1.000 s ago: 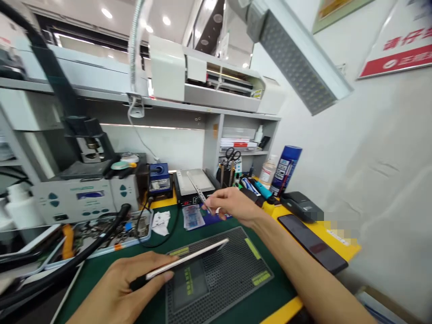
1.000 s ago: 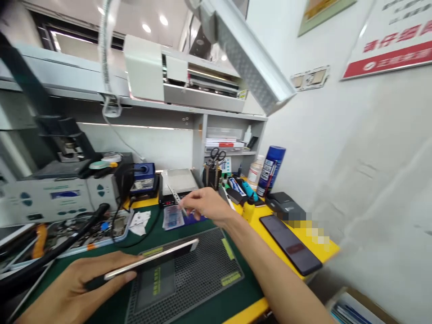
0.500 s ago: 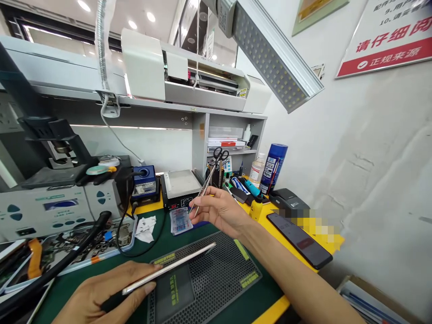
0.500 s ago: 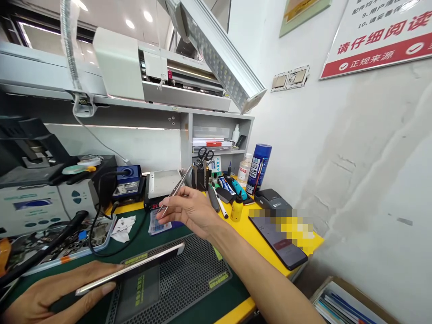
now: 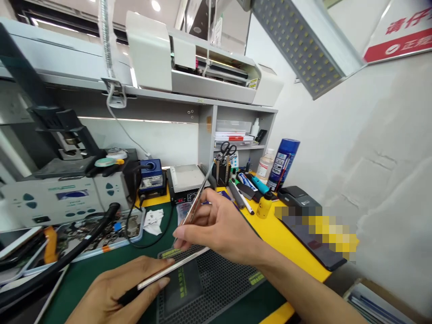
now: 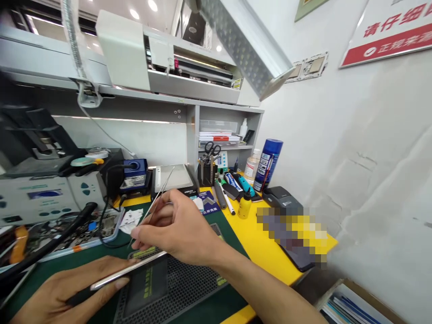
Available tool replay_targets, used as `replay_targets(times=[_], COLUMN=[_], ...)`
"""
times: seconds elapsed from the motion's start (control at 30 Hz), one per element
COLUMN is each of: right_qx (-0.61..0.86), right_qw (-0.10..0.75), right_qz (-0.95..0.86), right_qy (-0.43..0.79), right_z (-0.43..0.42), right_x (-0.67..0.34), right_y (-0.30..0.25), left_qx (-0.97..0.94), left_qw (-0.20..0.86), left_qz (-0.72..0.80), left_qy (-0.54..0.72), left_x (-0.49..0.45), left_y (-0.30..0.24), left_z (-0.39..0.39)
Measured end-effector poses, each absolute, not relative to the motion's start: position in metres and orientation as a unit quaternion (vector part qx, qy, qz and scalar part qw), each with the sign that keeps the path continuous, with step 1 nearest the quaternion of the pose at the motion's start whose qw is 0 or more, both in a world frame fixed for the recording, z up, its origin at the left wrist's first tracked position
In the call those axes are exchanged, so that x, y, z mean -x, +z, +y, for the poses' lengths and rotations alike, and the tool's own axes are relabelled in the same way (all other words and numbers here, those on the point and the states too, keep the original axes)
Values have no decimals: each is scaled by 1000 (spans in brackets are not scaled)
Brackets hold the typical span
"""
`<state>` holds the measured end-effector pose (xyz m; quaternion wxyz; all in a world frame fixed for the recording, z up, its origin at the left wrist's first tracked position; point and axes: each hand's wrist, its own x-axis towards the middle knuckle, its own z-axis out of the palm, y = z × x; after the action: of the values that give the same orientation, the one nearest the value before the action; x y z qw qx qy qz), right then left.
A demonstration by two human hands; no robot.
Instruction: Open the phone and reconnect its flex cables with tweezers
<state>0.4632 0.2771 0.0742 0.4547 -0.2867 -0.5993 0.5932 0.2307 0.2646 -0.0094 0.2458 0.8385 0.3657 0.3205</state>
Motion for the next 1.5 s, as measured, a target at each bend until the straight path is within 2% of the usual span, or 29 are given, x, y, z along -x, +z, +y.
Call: replay_targets(times=[0.23, 0.43, 0.6, 1.5], right_qx=[345, 400, 424, 432], right_qw=[388, 372, 376, 372], right_qz=[-669, -744, -756, -756], right_qy=[532, 385, 328, 323], right_z=[268, 259, 260, 261], right_x=[-446, -432, -432, -440], right_y=[81, 66, 58, 55], left_qx=[-807, -809, -813, -815], left_qw=[343, 342, 334, 345], left_qz=[347, 335, 335, 326], left_qy=[333, 341, 340, 333], left_x=[-239, -236, -234, -234], left_y=[17, 18, 16, 17], left_z=[253, 254, 255, 255])
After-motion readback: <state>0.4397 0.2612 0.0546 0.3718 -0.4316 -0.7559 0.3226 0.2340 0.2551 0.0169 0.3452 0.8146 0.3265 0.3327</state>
